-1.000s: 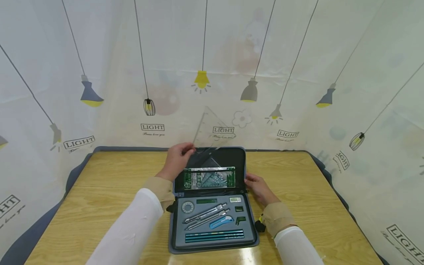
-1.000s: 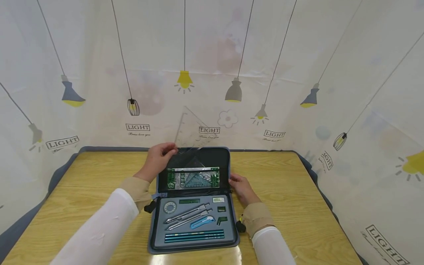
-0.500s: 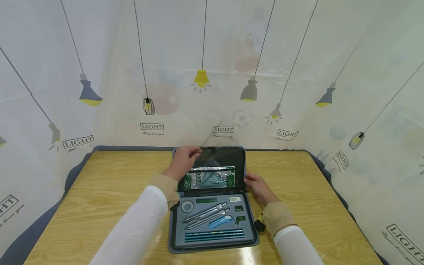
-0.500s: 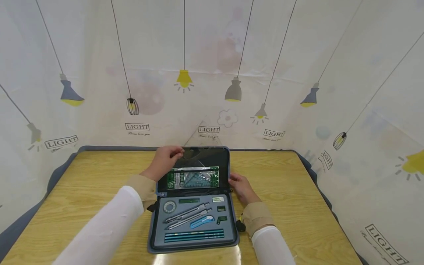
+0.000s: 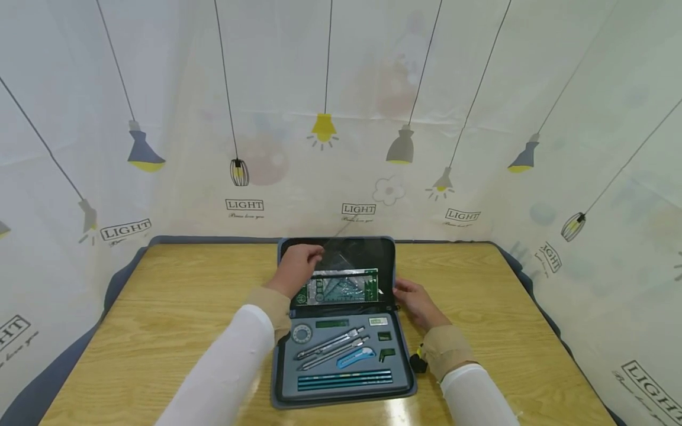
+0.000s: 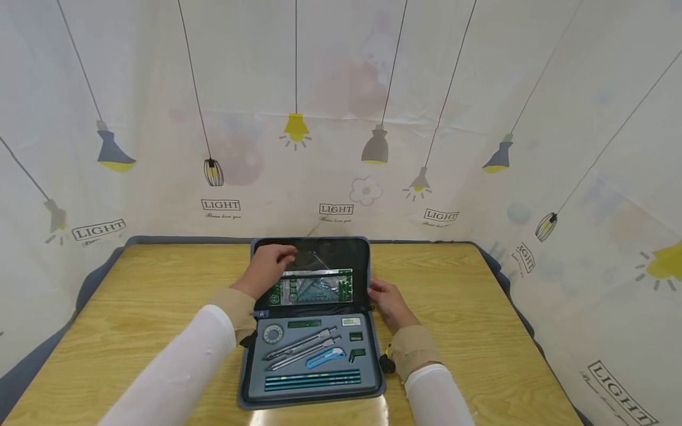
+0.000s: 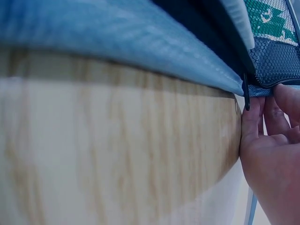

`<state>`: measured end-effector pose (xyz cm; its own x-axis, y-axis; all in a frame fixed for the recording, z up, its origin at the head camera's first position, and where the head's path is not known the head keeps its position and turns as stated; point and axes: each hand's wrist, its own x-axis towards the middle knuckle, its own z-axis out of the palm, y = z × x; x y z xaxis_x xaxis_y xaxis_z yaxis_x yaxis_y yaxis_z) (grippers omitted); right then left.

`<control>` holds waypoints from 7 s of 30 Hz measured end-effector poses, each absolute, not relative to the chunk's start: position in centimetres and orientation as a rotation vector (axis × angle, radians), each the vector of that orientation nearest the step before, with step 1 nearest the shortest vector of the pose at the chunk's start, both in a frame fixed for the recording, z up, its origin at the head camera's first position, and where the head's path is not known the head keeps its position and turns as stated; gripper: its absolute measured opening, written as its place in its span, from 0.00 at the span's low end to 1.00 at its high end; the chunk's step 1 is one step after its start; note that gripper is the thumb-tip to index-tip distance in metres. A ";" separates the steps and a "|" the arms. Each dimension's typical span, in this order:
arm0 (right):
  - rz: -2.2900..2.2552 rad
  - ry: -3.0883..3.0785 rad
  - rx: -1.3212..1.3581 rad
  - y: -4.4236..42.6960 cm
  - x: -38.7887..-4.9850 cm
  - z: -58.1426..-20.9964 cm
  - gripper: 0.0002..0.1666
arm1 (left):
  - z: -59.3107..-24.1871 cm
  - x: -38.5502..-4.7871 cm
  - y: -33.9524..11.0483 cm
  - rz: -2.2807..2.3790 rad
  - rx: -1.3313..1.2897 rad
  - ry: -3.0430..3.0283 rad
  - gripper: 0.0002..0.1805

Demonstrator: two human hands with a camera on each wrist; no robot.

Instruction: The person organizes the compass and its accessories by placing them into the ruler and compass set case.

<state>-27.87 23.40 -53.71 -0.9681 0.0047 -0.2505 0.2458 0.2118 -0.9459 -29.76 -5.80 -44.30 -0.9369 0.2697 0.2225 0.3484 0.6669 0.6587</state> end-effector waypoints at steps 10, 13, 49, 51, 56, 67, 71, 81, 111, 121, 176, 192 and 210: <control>-1.831 2.294 0.235 23.6 -28.0 -53.7 0.21 | -45.5 -29.7 -4.2 -0.907 -0.439 -2.854 0.13; -1.838 2.294 0.215 23.5 -28.0 -53.8 0.22 | -45.9 -29.8 -4.0 -0.865 -0.410 -2.830 0.12; -1.805 2.324 0.218 23.3 -27.9 -53.5 0.21 | -46.7 -28.7 -3.3 -0.565 -0.414 -2.938 0.10; -1.806 2.317 0.224 23.4 -27.9 -53.4 0.21 | -46.6 -28.7 -3.2 -0.581 -0.410 -2.961 0.10; -1.819 2.304 0.226 23.3 -28.0 -53.4 0.22 | -45.9 -28.9 -3.4 -0.642 -0.407 -3.010 0.10; -1.809 2.299 0.249 23.4 -27.8 -53.3 0.22 | -45.8 -29.3 -4.2 -0.828 -0.422 -2.976 0.09; -1.805 2.301 0.238 23.4 -27.8 -53.2 0.21 | -45.5 -29.7 -4.7 -0.843 -0.460 -3.031 0.09; -1.799 2.308 0.226 23.2 -28.0 -53.3 0.21 | -44.7 -30.4 -5.5 -0.803 -0.642 -3.077 0.08; -1.781 2.299 0.245 23.4 -28.0 -53.5 0.23 | -45.1 -29.5 -3.6 -0.281 -0.576 -3.204 0.13; -1.768 2.346 0.185 23.4 -28.2 -53.7 0.22 | -45.9 -29.8 -3.0 -0.110 -0.579 -3.153 0.15; -1.699 2.349 0.223 23.4 -28.3 -53.4 0.23 | -47.6 -28.7 -3.8 -0.686 -0.382 -2.727 0.04; -1.692 2.394 0.199 23.8 -28.5 -53.7 0.24 | -50.0 -27.8 -12.1 -1.358 0.014 -2.848 0.19; -1.608 2.392 0.226 23.4 -29.5 -52.5 0.23 | -50.0 -28.3 -12.8 -1.235 -0.055 -2.678 0.15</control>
